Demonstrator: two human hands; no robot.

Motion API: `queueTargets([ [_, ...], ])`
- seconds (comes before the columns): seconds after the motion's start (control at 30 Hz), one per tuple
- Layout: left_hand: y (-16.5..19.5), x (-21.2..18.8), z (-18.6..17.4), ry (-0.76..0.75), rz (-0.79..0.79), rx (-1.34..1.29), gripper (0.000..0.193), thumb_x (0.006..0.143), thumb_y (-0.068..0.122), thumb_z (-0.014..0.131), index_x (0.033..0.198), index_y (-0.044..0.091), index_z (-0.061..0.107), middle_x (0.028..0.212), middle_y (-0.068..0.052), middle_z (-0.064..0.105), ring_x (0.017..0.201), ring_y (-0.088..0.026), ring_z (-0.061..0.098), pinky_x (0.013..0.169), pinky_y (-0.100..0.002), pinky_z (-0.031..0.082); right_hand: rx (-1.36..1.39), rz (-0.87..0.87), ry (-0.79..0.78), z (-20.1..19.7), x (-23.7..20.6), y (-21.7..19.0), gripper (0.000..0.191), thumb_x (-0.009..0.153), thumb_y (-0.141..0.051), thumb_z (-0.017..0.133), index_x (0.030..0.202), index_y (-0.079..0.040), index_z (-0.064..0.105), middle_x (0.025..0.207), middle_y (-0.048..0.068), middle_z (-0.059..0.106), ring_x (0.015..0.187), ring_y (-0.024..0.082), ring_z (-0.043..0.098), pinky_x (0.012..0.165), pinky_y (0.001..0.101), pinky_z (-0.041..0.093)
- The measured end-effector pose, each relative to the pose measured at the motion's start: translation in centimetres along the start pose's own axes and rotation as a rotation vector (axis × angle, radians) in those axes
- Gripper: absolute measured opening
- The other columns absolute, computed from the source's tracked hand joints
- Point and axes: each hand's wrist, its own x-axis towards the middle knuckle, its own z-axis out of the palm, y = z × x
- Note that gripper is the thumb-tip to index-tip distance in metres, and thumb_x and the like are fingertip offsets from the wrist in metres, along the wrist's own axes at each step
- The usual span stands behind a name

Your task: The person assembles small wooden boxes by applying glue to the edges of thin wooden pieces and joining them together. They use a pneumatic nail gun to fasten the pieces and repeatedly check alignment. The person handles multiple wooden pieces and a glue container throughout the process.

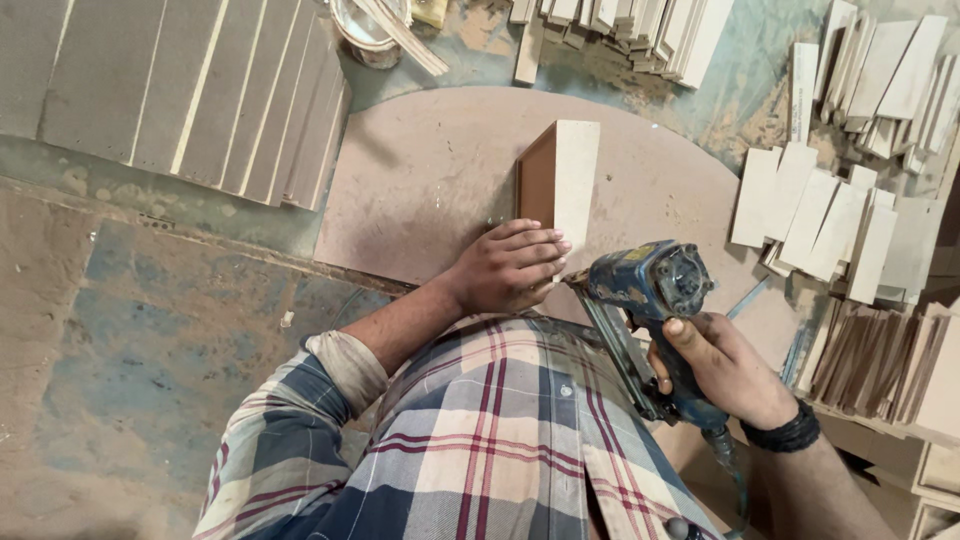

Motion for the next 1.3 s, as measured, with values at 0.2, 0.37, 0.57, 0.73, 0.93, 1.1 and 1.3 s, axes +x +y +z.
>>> queueTargets([
  [0.2, 0.0, -0.2, 0.0, 0.006, -0.004, -0.006, 0.021, 0.094, 0.024, 0.071, 0.110, 0.011, 0.077, 0.127, -0.005, 0.071, 0.130, -0.018, 0.061, 0.120, -0.039, 0.037, -0.007, 0.053, 0.008, 0.3, -0.3, -0.6, 0.054, 0.103, -0.040, 0.046, 0.076, 0.002, 0.068, 0.057, 0.007, 0.065, 0.051, 0.016, 0.062, 0.049, 0.0325, 0.053],
  [0.37, -0.1, -0.3, 0.2, 0.003, -0.009, -0.006, 0.020, 0.095, 0.024, 0.071, 0.110, 0.012, 0.077, 0.128, -0.004, 0.071, 0.131, -0.018, 0.060, 0.121, -0.039, 0.036, -0.032, 0.047, 0.015, 0.3, -0.4, -0.7, 0.054, 0.103, -0.038, 0.047, 0.076, 0.003, 0.069, 0.057, 0.007, 0.065, 0.051, 0.016, 0.061, 0.049, 0.0327, 0.052],
  [0.57, -0.2, -0.4, 0.2, -0.003, -0.017, -0.008, 0.019, 0.095, 0.023, 0.071, 0.109, 0.012, 0.077, 0.129, -0.004, 0.071, 0.130, -0.018, 0.060, 0.121, -0.039, 0.037, 0.023, 0.019, 0.011, -0.1, -0.3, -0.2, 0.057, 0.102, -0.042, 0.045, 0.075, 0.002, 0.069, 0.057, 0.007, 0.066, 0.050, 0.017, 0.062, 0.049, 0.0326, 0.054],
  [0.73, -0.1, -0.3, 0.2, -0.010, -0.010, 0.004, 0.021, 0.095, 0.024, 0.071, 0.110, 0.011, 0.076, 0.130, -0.005, 0.070, 0.131, -0.018, 0.060, 0.120, -0.039, 0.036, -0.002, -0.042, 0.032, -0.3, -0.4, 0.2, 0.058, 0.103, -0.044, 0.045, 0.074, 0.001, 0.069, 0.059, 0.006, 0.066, 0.053, 0.016, 0.062, 0.050, 0.0316, 0.052],
  [0.93, -0.1, -0.3, 0.4, -0.014, -0.005, 0.019, 0.019, 0.095, 0.024, 0.070, 0.108, 0.012, 0.076, 0.130, -0.004, 0.070, 0.131, -0.017, 0.060, 0.121, -0.039, 0.036, 0.056, 0.009, 0.006, -0.6, -0.5, 0.4, 0.059, 0.103, -0.044, 0.044, 0.073, 0.000, 0.068, 0.057, 0.007, 0.065, 0.049, 0.017, 0.062, 0.047, 0.0322, 0.053],
  [1.1, -0.4, -1.0, 0.4, -0.002, -0.018, -0.005, 0.022, 0.094, 0.024, 0.070, 0.110, 0.010, 0.076, 0.130, -0.006, 0.069, 0.131, -0.020, 0.060, 0.120, -0.040, 0.037, 0.132, 0.046, 0.093, -1.4, -0.1, 2.4, 0.052, 0.104, -0.040, 0.047, 0.082, 0.003, 0.066, 0.060, 0.006, 0.064, 0.050, 0.016, 0.059, 0.048, 0.0318, 0.052],
  [1.3, -0.3, -3.7, 0.6, 0.193, -0.540, -0.291, 0.069, 0.080, 0.033, 0.079, 0.134, 0.005, 0.047, 0.150, -0.026, 0.044, 0.145, -0.039, 0.037, 0.122, -0.045, 0.029, -0.355, 0.107, 0.436, -2.2, 7.6, 10.0, 0.048, 0.097, -0.046, 0.060, 0.117, -0.003, 0.062, 0.077, 0.016, 0.068, 0.066, 0.028, 0.065, 0.061, 0.0431, 0.053],
])
